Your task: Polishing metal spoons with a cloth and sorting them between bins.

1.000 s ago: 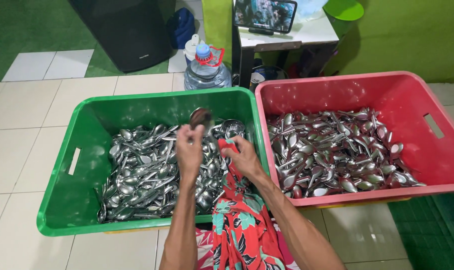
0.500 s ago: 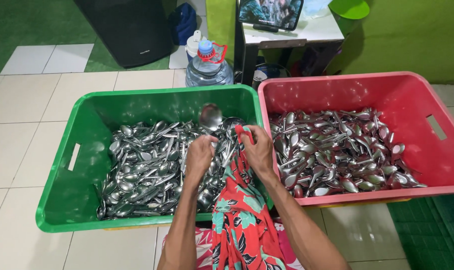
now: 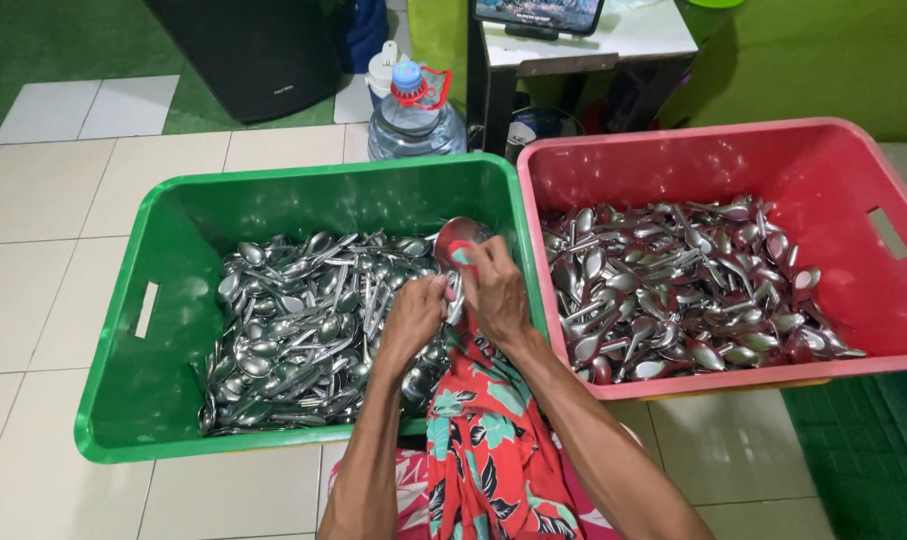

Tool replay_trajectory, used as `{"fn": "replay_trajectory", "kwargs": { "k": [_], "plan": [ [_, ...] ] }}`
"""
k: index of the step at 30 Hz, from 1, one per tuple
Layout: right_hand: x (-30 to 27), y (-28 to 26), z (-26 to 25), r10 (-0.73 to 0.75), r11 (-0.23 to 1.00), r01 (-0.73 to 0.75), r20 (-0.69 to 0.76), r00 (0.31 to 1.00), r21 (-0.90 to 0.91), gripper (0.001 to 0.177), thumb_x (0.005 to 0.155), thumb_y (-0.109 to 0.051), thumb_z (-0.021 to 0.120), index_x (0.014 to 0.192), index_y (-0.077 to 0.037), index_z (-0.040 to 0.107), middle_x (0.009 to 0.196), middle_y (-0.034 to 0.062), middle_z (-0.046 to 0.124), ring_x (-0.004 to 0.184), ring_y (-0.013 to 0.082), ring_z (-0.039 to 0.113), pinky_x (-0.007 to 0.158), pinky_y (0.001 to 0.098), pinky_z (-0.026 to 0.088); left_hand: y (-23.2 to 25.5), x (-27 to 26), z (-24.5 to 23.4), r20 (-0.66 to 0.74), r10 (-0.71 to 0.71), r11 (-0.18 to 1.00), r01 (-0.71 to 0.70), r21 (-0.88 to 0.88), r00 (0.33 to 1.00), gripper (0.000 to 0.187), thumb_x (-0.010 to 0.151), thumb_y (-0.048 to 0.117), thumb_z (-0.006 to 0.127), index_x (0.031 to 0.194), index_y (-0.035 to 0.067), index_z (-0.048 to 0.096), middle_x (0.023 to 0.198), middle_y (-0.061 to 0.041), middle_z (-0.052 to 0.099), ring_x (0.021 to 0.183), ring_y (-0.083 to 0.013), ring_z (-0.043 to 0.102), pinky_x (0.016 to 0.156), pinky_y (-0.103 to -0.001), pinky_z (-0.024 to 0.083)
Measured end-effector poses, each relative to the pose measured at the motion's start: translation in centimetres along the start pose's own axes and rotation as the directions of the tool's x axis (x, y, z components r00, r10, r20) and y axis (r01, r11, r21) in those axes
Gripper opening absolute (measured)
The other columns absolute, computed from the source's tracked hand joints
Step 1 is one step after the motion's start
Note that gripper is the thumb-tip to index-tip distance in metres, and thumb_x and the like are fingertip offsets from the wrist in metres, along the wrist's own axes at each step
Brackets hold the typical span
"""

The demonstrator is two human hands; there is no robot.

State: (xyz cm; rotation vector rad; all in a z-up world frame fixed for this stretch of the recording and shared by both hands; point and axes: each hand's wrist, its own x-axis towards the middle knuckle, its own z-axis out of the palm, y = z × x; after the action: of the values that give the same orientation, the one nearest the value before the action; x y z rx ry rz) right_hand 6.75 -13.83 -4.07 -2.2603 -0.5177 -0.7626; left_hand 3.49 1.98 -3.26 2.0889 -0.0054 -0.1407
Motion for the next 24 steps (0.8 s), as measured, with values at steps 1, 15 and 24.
{"fn": "replay_trajectory", "kwargs": {
  "k": [1, 15, 24],
  "plan": [
    [-0.1, -0.7, -0.3, -0.011, 0.999, 0.008, 0.056, 0.998, 0.041, 0.023, 0.081, 0.001, 0.072, 0.102, -0.006, 0.066, 0.094, 0.0094, 0.053, 0.087, 0.0363, 0.068, 0.075, 0.0430, 0.059, 0.8, -0.4, -0.5, 0.006, -0.022, 1.000, 0.022, -0.020, 1.000, 0.044, 0.104, 0.023, 0.040, 0.080, 0.007, 0.074, 0.056, -0.014, 0.065, 0.064, -0.0329, 0.067, 0.067, -0.044, 0.052],
    [0.5, 2.6, 1.8, -0.075, 0.996, 0.076, 0.033, 0.997, -0.040, 0.019, 0.081, 0.000, 0.070, 0.098, -0.007, 0.068, 0.090, 0.0093, 0.055, 0.084, 0.0336, 0.066, 0.073, 0.0419, 0.056, 1.4, -1.1, -0.8, 0.147, -0.094, 0.971, 0.124, -0.204, 0.985, 0.042, 0.104, 0.023, 0.041, 0.082, 0.007, 0.072, 0.053, -0.004, 0.054, 0.047, -0.0166, 0.049, 0.046, -0.029, 0.041],
    [0.6, 1.5, 1.2, -0.135, 0.982, 0.127, -0.052, 0.989, -0.141, 0.018, 0.081, 0.002, 0.069, 0.094, -0.011, 0.067, 0.089, 0.0047, 0.054, 0.082, 0.0262, 0.064, 0.072, 0.0374, 0.053, 1.4, -1.4, -0.5, 0.218, -0.106, 0.942, 0.169, -0.290, 0.970, 0.041, 0.106, 0.019, 0.041, 0.082, 0.002, 0.070, 0.051, -0.004, 0.051, 0.041, -0.0128, 0.043, 0.038, -0.024, 0.035]
  ]
}}
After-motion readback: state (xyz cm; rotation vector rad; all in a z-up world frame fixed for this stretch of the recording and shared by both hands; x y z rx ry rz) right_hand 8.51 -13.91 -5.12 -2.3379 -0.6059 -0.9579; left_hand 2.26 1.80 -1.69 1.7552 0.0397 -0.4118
